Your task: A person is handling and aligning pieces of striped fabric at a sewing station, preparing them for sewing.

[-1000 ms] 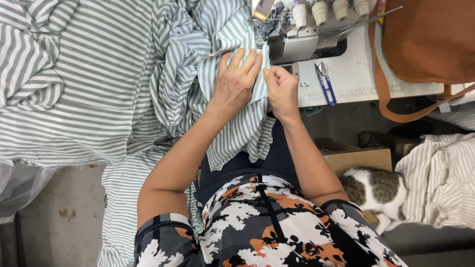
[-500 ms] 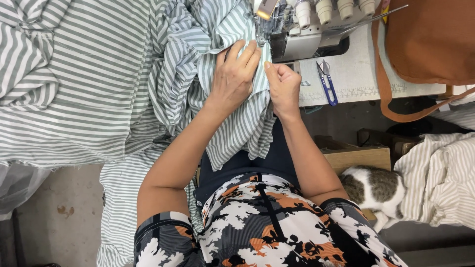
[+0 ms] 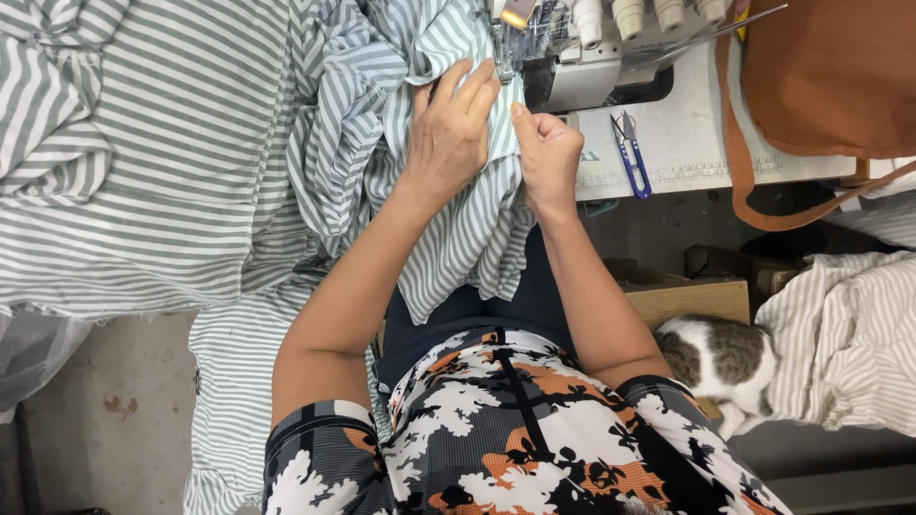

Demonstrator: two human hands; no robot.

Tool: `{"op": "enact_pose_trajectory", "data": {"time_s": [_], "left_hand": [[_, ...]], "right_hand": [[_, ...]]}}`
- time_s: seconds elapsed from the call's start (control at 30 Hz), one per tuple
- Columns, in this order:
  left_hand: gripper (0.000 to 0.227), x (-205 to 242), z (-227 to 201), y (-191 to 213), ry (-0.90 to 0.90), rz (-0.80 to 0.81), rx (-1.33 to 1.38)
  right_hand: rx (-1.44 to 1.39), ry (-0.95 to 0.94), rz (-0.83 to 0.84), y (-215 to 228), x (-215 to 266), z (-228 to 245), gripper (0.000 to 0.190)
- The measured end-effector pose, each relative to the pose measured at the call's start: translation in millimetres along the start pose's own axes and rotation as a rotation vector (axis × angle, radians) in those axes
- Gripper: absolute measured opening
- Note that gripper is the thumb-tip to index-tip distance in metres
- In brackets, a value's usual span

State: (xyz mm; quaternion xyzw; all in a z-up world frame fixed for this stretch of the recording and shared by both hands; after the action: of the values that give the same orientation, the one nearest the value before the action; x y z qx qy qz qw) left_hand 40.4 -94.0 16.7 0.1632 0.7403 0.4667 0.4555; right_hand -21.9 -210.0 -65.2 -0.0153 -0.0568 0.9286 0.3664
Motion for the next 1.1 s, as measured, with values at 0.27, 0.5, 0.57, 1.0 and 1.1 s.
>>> {"op": "enact_pose_trajectory", "data": {"time_s": [0.27, 0.5, 0.57, 1.0, 1.1], "left_hand": [[0.066, 83, 36, 44, 0.385, -0.018, -0.061], [0.013, 167, 105, 6, 0.464, 0.067, -0.026], [0.023, 118, 87, 76, 0.397, -0.166, -0.112], [0.028, 127, 80, 68, 0.319, -0.538, 0.299], [0.033, 180, 10, 66, 0.182, -0.524, 0.078]], "right_hand": [[-0.188, -0.333, 0.381, 8, 46, -39, 0.018], [0.09, -0.249, 0.528, 26, 118, -96, 0.009], [0.088, -0.248, 0.537, 28, 124, -85, 0.004], [0.089, -0.117, 0.278, 82, 124, -108, 0.003], [0.092, -0.103, 0.307, 78, 128, -106, 0.005]]}}
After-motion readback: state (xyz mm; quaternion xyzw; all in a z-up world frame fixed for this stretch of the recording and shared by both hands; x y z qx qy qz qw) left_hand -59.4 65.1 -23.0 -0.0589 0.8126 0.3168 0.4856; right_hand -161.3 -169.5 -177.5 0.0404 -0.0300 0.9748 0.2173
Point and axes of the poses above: each hand's wrist, its own x-axis away from the middle knuckle, its own y-axis out of the back of the hand, z = x × y, the point moved 9 cm from there along -x, towards the middle knuckle, and after that the axes turned 3 degrees about y, right-handed, at the moved point
